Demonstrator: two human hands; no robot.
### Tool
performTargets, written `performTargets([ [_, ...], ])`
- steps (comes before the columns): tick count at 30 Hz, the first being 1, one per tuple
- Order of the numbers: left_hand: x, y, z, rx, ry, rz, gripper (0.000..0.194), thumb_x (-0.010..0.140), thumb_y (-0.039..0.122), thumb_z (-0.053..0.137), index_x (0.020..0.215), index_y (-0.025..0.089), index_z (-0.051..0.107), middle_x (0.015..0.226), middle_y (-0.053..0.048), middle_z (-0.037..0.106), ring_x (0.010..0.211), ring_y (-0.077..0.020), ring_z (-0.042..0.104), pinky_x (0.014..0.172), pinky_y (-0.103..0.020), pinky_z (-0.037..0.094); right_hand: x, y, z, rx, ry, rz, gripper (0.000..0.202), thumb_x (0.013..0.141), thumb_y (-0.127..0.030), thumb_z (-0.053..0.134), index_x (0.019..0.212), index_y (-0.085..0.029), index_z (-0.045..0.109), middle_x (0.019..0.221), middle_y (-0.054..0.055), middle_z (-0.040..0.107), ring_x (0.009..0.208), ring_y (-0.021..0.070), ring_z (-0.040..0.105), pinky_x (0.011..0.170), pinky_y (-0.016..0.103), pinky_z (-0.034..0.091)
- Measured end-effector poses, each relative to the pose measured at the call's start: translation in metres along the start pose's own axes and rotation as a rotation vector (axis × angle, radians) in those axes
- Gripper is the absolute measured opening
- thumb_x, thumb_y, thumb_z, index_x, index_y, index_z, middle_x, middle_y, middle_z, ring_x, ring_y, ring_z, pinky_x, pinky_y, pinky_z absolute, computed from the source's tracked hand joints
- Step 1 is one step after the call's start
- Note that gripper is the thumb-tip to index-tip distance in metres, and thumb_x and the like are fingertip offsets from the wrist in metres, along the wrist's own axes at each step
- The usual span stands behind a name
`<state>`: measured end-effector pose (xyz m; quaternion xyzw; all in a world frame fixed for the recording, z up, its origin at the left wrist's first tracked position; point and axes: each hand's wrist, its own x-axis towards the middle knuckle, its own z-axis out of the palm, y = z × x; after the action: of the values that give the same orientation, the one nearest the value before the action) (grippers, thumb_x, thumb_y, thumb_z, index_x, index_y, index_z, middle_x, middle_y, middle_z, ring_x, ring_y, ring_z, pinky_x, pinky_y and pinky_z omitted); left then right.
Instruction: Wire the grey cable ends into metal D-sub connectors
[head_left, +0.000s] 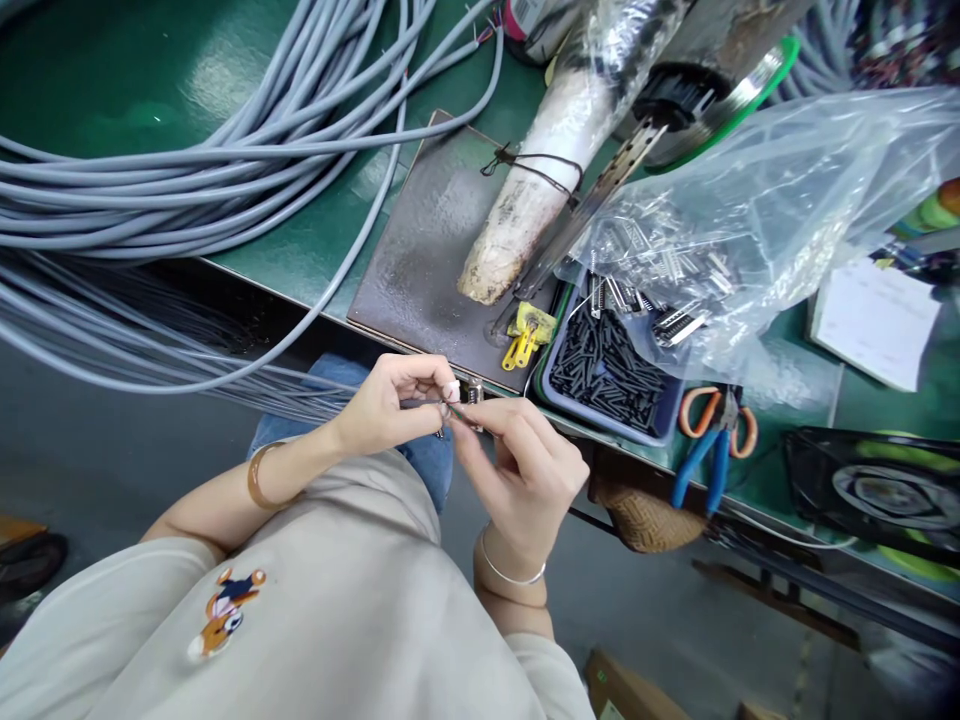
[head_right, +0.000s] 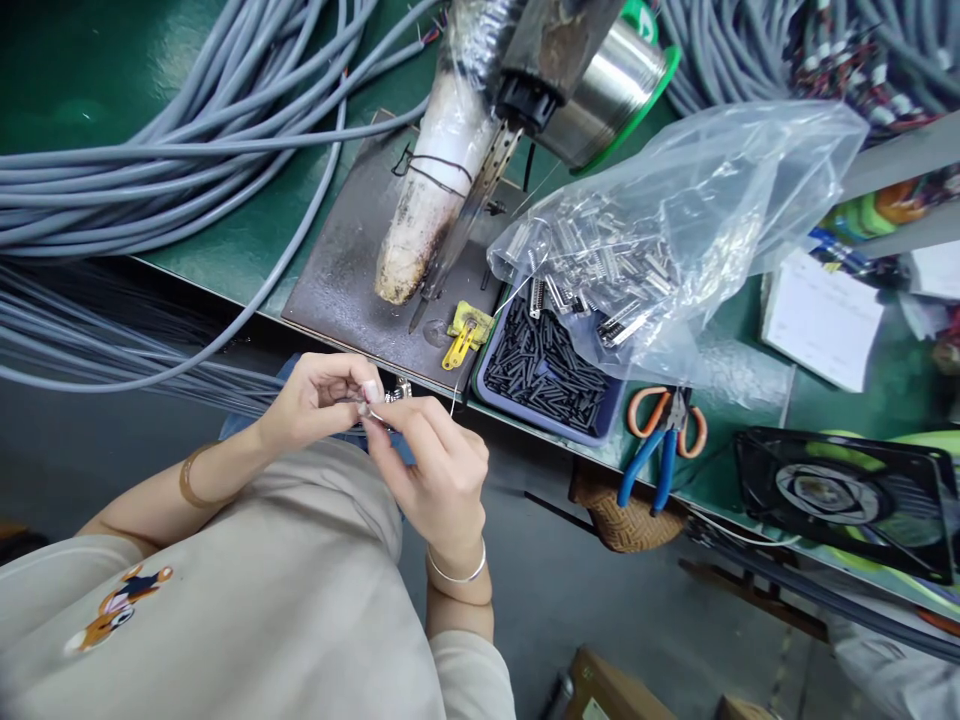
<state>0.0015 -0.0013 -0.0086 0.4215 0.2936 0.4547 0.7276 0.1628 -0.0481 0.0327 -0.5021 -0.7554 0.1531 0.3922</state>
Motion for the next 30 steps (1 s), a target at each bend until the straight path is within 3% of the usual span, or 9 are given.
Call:
performTargets([
  [6,0.001,0.008,0.011,-0.048,0.032,-0.183,0.024,0.068,0.022,0.082,0.074,0.015,0.060,0.062,0.004,0.057,0.053,-0.0054,0.051,0.053,-0.017,0.044,0.002,0.010,0.001,0.052,-0.010,0.272,0.020,0.099,-0.028,0.061,0.082,-0.020,0.065,0.064,-0.006,0.057,0.049,0.0060,0.044,0.049,0.021,0.037],
  [10,0.003,0.011,0.012,-0.068,0.091,-0.184,0.028,0.068,0.024,0.083,0.070,0.015,0.057,0.057,0.008,0.049,0.048,-0.0018,0.036,0.045,-0.016,0.032,0.002,0.021,0.000,0.064,0.174,0.370,0.028,0.102,-0.033,0.057,0.078,-0.019,0.061,0.063,-0.005,0.057,0.051,0.0065,0.048,0.050,0.021,0.037],
  [13,0.003,0.012,0.010,-0.076,0.099,-0.195,0.028,0.068,0.023,0.083,0.068,0.015,0.056,0.056,0.008,0.048,0.047,-0.0014,0.034,0.044,-0.016,0.028,0.002,0.022,-0.004,0.021,0.219,0.265,0.016,0.099,-0.030,0.063,0.088,-0.021,0.070,0.065,-0.005,0.062,0.050,0.0075,0.048,0.049,0.023,0.036],
  [16,0.002,0.013,0.010,-0.086,0.089,-0.219,0.026,0.067,0.022,0.082,0.069,0.015,0.057,0.055,0.007,0.050,0.046,-0.0018,0.036,0.043,-0.016,0.027,0.002,0.018,-0.006,-0.028,0.045,0.078,0.015,0.094,-0.025,0.070,0.108,-0.025,0.074,0.069,-0.006,0.066,0.049,0.0068,0.046,0.048,0.023,0.036],
  [20,0.002,0.013,0.012,-0.110,0.076,-0.239,0.026,0.068,0.022,0.082,0.070,0.015,0.057,0.055,0.006,0.054,0.046,-0.0027,0.042,0.043,-0.015,0.030,0.000,0.017,-0.003,-0.128,-0.048,-0.003,0.004,0.094,-0.023,0.070,0.096,-0.023,0.074,0.072,-0.003,0.070,0.051,0.0063,0.052,0.053,0.022,0.041],
  [22,0.002,0.012,0.011,-0.117,0.078,-0.238,0.027,0.070,0.022,0.083,0.073,0.015,0.058,0.058,0.004,0.061,0.046,-0.0032,0.045,0.043,-0.016,0.032,-0.001,0.020,-0.002,-0.148,0.078,0.066,0.007,0.095,-0.023,0.068,0.089,-0.022,0.072,0.072,-0.003,0.070,0.052,0.0069,0.054,0.052,0.023,0.041],
  [25,0.004,0.010,0.006,-0.188,0.075,-0.232,0.030,0.072,0.026,0.086,0.079,0.015,0.058,0.065,0.000,0.069,0.046,-0.0044,0.050,0.043,-0.016,0.034,0.002,0.025,-0.003,-0.085,0.455,0.161,0.009,0.093,-0.027,0.069,0.086,-0.022,0.072,0.065,-0.004,0.063,0.048,0.0078,0.052,0.044,0.023,0.036],
  [27,0.005,0.009,0.001,-0.299,0.056,-0.252,0.032,0.072,0.028,0.086,0.080,0.016,0.057,0.066,0.000,0.069,0.044,-0.0051,0.050,0.042,-0.017,0.032,0.007,0.027,-0.005,0.066,0.686,0.084,0.010,0.091,-0.029,0.068,0.085,-0.022,0.072,0.057,-0.006,0.051,0.040,0.0064,0.040,0.037,0.023,0.028],
  [30,0.007,0.008,-0.005,-0.448,0.025,-0.303,0.031,0.074,0.029,0.084,0.080,0.016,0.057,0.066,0.000,0.067,0.042,-0.0046,0.047,0.041,-0.018,0.029,0.013,0.024,-0.006,0.262,0.815,-0.053,0.009,0.088,-0.024,0.068,0.096,-0.022,0.072,0.054,-0.009,0.040,0.035,0.0045,0.032,0.034,0.021,0.024],
])
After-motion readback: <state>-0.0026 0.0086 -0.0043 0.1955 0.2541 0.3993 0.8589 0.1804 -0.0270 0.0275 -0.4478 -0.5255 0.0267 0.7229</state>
